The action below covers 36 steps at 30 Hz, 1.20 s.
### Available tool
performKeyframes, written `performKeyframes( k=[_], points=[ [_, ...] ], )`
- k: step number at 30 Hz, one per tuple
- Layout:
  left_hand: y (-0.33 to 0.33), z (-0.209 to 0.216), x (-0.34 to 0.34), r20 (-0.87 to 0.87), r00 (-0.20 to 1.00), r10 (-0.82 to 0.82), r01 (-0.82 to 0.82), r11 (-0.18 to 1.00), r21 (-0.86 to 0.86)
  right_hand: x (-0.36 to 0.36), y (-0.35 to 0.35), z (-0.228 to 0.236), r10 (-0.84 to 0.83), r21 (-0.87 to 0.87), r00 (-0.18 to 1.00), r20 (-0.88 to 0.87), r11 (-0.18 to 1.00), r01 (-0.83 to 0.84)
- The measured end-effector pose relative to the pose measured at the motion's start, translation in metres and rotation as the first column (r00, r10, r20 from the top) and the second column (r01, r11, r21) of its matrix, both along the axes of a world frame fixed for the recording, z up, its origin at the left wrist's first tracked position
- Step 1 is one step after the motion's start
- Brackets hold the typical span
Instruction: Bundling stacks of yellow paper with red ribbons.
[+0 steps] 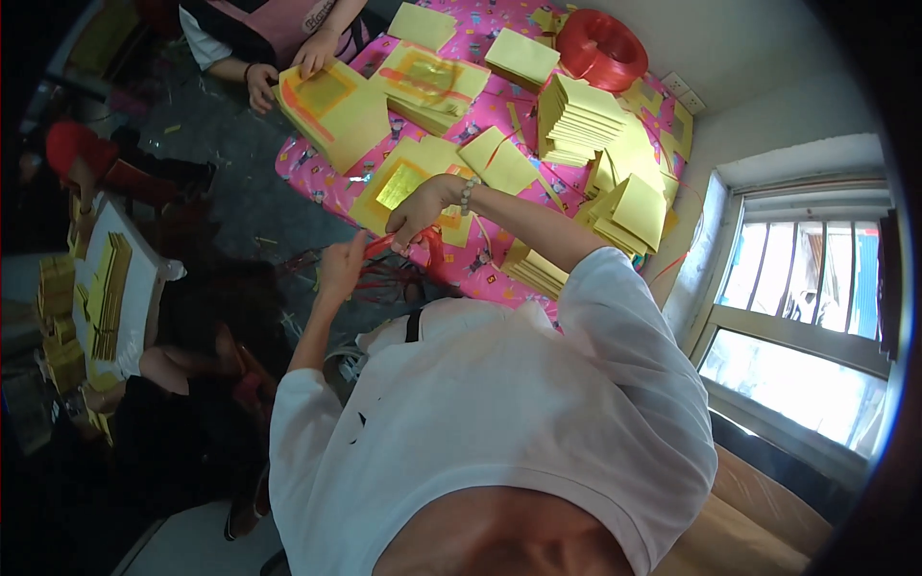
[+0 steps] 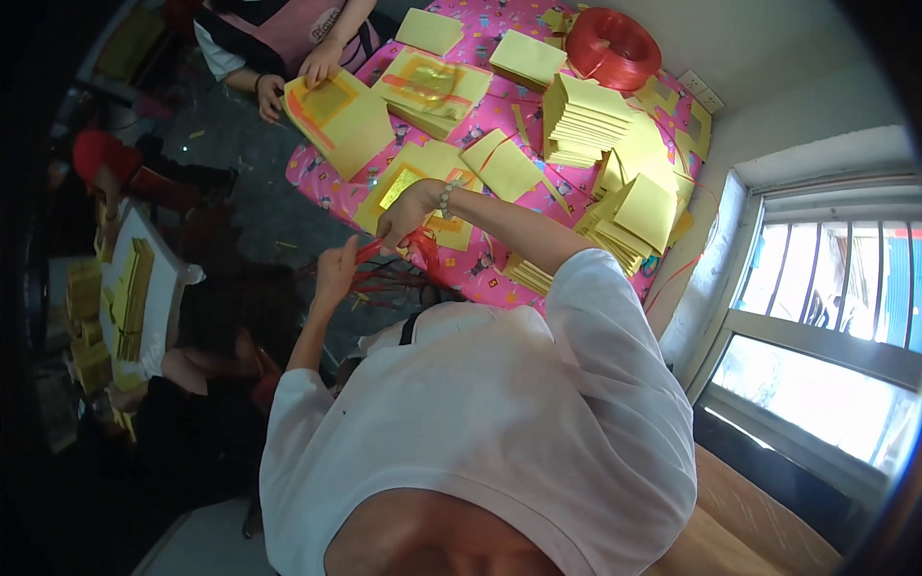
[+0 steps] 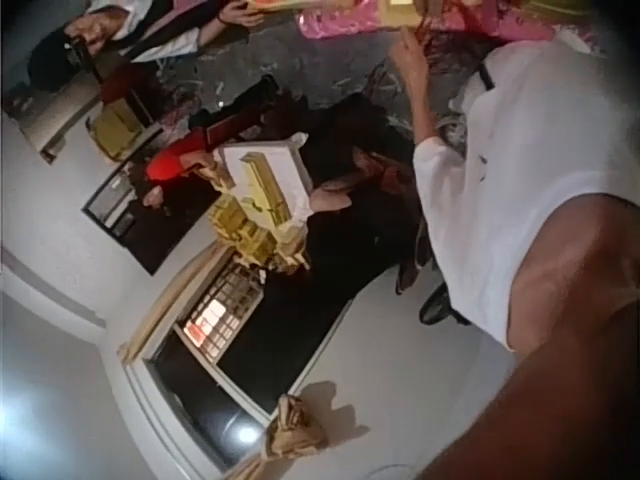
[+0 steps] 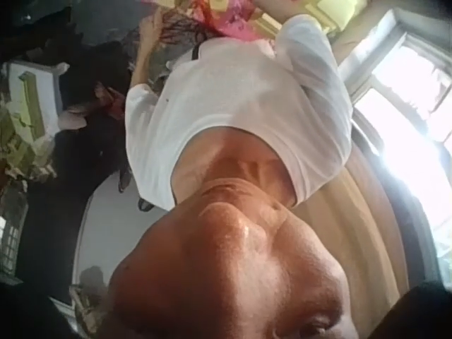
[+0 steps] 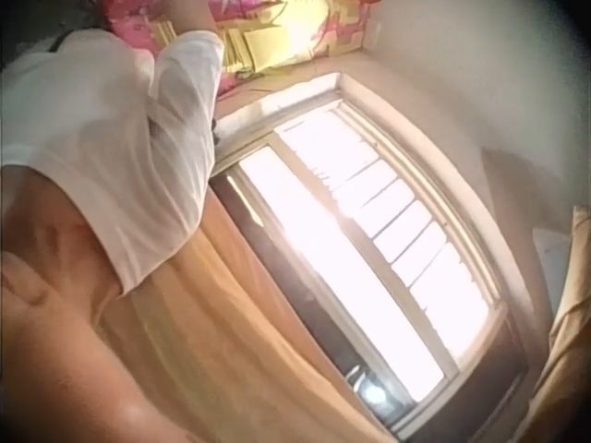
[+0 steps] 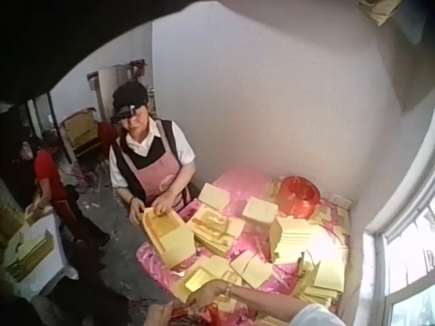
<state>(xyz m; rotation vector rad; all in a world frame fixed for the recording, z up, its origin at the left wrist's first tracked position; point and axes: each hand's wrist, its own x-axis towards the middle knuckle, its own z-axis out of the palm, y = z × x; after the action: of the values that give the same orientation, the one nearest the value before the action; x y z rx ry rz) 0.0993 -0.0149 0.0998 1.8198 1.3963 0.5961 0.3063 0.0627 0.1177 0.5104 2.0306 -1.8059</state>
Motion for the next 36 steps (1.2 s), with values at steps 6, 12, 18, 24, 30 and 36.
performKeyframes(
  k=[6, 12, 18, 24, 30, 36],
  points=[
    [-0.028, -0.042, -0.088, -0.072, 0.965, 0.253, -0.251, 0.967, 0.034, 0.049, 0.007, -0.015, -0.077, -0.147, 0.997, 0.013, 0.986, 0.078],
    [-0.020, -0.055, -0.094, -0.159, 0.978, 0.133, -0.077, 0.945, 0.319, 0.039, 0.003, -0.008, -0.193, 0.121, 0.972, 0.133, 0.977, 0.177],
    [0.007, 0.013, 0.026, -0.185, 0.936, -0.301, 0.348, 0.876, 0.334, -0.002, -0.001, 0.006, -0.064, 0.211, 0.988, 0.140, 0.977, 0.034],
    [-0.002, 0.003, 0.014, -0.481, 0.808, -0.340, 0.371, 0.928, -0.031, 0.020, -0.024, 0.007, -0.150, 0.191, 0.979, 0.135, 0.974, 0.123],
    [-0.021, -0.046, -0.068, -0.496, 0.832, -0.249, 0.270, 0.962, -0.030, 0.053, -0.018, -0.001, -0.143, 0.264, 0.948, 0.286, 0.962, 0.066],
    [-0.006, -0.044, -0.061, -0.560, 0.744, -0.365, 0.500, 0.859, 0.105, 0.033, -0.017, -0.034, -0.119, 0.584, 0.964, 0.236, 0.811, -0.043]
  ],
)
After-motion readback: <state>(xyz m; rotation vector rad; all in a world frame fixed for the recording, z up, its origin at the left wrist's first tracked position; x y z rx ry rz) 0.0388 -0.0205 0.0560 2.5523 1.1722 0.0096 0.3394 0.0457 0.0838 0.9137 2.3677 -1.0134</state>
